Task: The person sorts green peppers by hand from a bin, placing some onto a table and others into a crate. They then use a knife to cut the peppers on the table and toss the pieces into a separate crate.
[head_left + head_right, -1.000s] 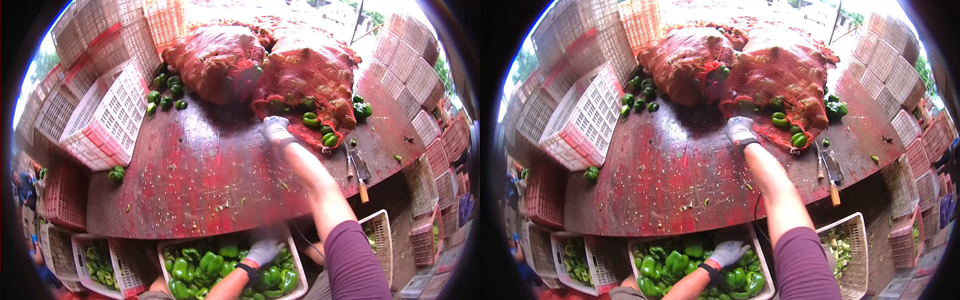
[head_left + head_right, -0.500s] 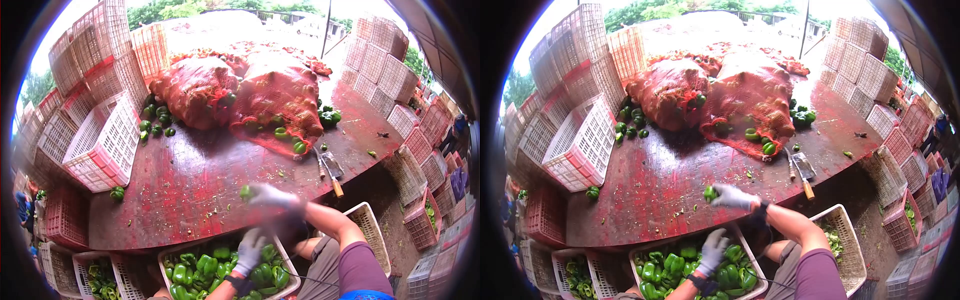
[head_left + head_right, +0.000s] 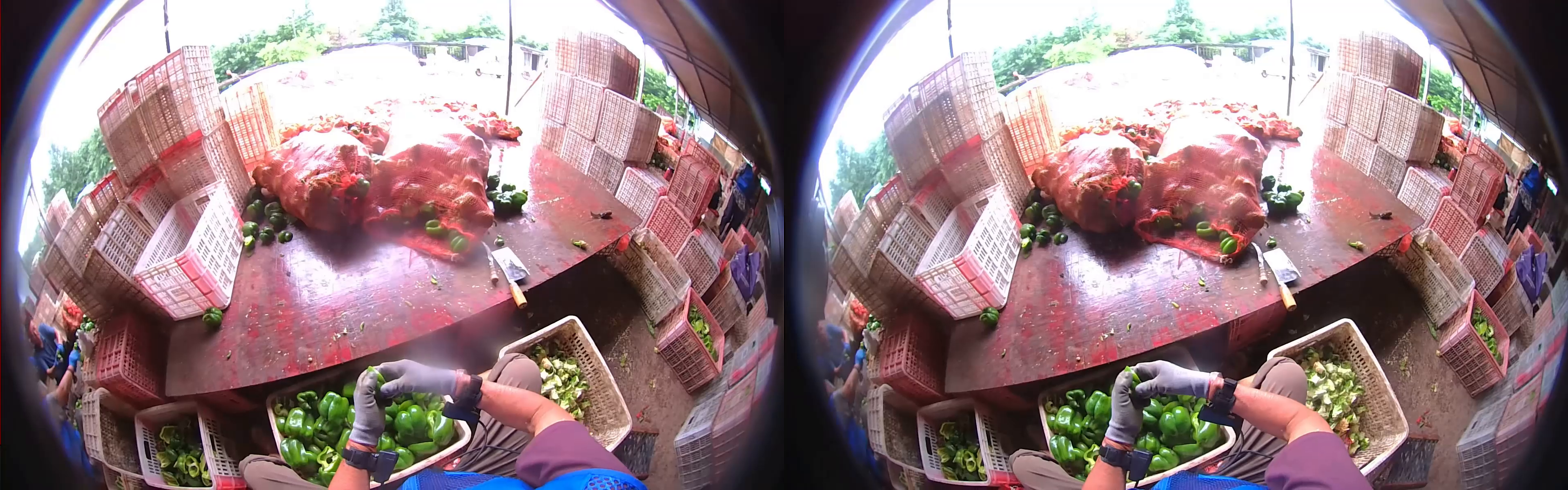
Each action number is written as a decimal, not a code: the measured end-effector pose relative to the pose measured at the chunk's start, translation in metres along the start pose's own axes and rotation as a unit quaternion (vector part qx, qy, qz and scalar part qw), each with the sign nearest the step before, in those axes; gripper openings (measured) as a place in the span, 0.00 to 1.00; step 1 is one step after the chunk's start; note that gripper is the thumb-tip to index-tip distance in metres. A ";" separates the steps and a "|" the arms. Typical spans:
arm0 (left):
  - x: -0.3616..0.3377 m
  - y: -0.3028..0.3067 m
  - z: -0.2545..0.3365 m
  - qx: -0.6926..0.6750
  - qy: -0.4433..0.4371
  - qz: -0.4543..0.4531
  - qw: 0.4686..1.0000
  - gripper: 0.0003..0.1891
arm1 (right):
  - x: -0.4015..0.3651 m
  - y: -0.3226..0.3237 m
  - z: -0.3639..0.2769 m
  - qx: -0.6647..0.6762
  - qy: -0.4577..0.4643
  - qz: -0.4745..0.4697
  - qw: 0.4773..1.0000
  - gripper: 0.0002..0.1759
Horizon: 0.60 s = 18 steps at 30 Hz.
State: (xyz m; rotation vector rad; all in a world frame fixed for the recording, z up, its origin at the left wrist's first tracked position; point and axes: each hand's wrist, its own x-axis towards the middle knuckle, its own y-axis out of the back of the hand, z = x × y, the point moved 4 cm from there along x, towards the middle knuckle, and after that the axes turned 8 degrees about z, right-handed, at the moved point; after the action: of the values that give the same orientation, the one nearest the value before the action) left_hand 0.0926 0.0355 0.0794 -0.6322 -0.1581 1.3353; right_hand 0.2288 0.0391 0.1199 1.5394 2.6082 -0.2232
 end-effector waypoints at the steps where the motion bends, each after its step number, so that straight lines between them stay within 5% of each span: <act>1: -0.003 0.002 0.001 0.035 -0.021 0.017 0.999 0.16 | 0.000 -0.003 0.005 -0.013 0.012 -0.004 1.000 0.25; 5: -0.013 0.014 0.002 0.148 -0.093 0.076 0.982 0.17 | -0.021 -0.022 -0.011 -0.115 0.102 0.057 0.986 0.17; 8: -0.029 0.004 0.011 0.268 -0.159 0.092 0.946 0.19 | -0.033 -0.025 -0.018 -0.467 0.075 0.092 0.876 0.13; 9: -0.032 0.002 0.011 0.313 -0.164 0.080 0.932 0.20 | -0.036 -0.023 -0.015 -0.460 0.060 0.087 0.882 0.12; 11: -0.034 -0.003 0.013 0.397 -0.175 0.059 0.899 0.21 | -0.047 -0.014 -0.011 -0.578 0.067 0.070 0.810 0.12; 12: -0.033 -0.005 0.018 0.466 -0.225 0.067 0.853 0.21 | -0.054 -0.005 -0.010 -0.633 0.072 0.063 0.768 0.11; 14: -0.033 -0.007 0.022 0.589 -0.314 0.075 0.741 0.22 | -0.076 0.037 -0.023 -0.579 0.079 0.155 0.797 0.07; 18: -0.002 0.019 -0.009 0.712 -0.307 0.047 0.630 0.21 | -0.138 0.160 -0.016 -0.661 -0.059 0.342 0.666 0.07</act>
State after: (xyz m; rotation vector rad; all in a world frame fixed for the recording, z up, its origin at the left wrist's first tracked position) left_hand 0.0802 0.0325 0.0630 1.2109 0.4014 1.2829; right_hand 0.4348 -0.0004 0.1464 1.4650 1.0988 1.2527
